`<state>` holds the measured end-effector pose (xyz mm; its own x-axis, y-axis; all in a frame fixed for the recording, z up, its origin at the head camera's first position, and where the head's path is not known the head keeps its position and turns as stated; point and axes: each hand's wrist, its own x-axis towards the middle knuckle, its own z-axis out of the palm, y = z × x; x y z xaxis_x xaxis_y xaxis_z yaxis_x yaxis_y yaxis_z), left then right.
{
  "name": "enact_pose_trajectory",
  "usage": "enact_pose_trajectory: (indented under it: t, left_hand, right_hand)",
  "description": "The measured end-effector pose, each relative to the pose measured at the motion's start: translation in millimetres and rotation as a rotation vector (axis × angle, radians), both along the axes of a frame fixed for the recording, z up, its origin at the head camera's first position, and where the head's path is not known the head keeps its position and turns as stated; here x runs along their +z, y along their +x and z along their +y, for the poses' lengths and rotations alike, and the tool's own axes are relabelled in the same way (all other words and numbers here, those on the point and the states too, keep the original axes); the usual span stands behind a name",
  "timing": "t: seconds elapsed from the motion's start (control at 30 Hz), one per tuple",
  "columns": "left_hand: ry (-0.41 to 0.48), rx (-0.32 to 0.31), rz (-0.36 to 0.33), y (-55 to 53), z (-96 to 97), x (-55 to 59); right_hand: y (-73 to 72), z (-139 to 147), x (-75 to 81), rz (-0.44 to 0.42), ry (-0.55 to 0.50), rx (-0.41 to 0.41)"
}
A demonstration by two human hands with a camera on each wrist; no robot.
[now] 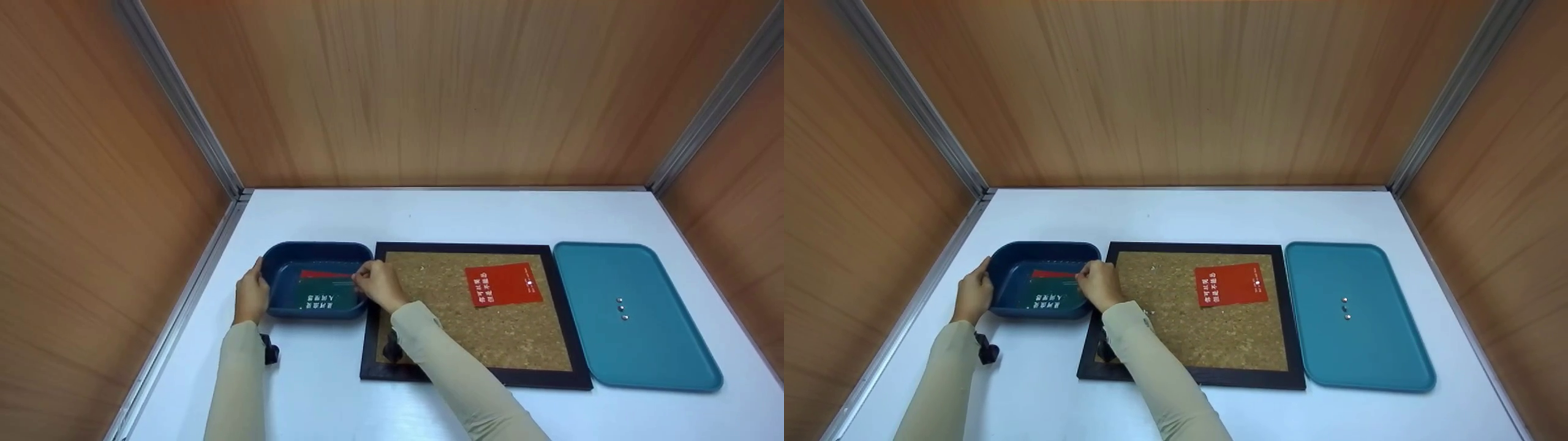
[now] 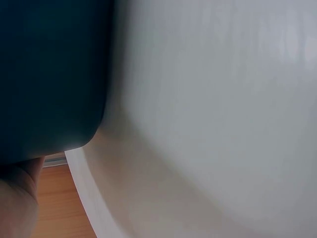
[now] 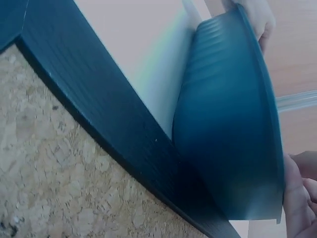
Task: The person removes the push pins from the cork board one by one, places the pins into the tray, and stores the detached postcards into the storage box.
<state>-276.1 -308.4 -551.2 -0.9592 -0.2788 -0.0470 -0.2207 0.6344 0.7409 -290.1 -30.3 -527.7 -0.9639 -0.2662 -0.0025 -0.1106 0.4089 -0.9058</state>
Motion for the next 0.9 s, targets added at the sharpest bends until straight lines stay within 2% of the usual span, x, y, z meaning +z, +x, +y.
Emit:
enact_pose_trajectory:
  t: [0.17, 0.4, 0.5, 0.7, 0.8, 0.9]
  left_hand:
    - [-0.002, 0.005, -0.009, 1.7, -1.1, 2.2]
    - [-0.084, 0.005, -0.014, 3.3, -8.1, 6.6]
    - [-0.109, -0.002, -0.042, 4.2, -9.4, 9.8]
    - [-0.168, -0.053, -0.101, 2.7, -8.2, 15.6]
    - [-0.236, -0.067, -0.101, -1.0, -4.2, 17.9]
    - [-0.297, -0.056, -0.087, -5.4, 2.5, 20.4]
  right_hand:
    - [-0.4, 2.0, -0.9, -0.073, -0.080, 0.029]
    - [-1.3, 2.7, 0.3, -0.181, -0.204, 0.096]
    - [-1.7, 3.9, -0.3, -0.209, -0.240, 0.135]
    - [-2.8, 11.2, 0.6, -0.275, -0.330, 0.203]
    - [-3.6, 16.0, 5.1, -0.297, -0.355, 0.224]
    - [-5.1, 21.7, 9.8, -0.289, -0.339, 0.246]
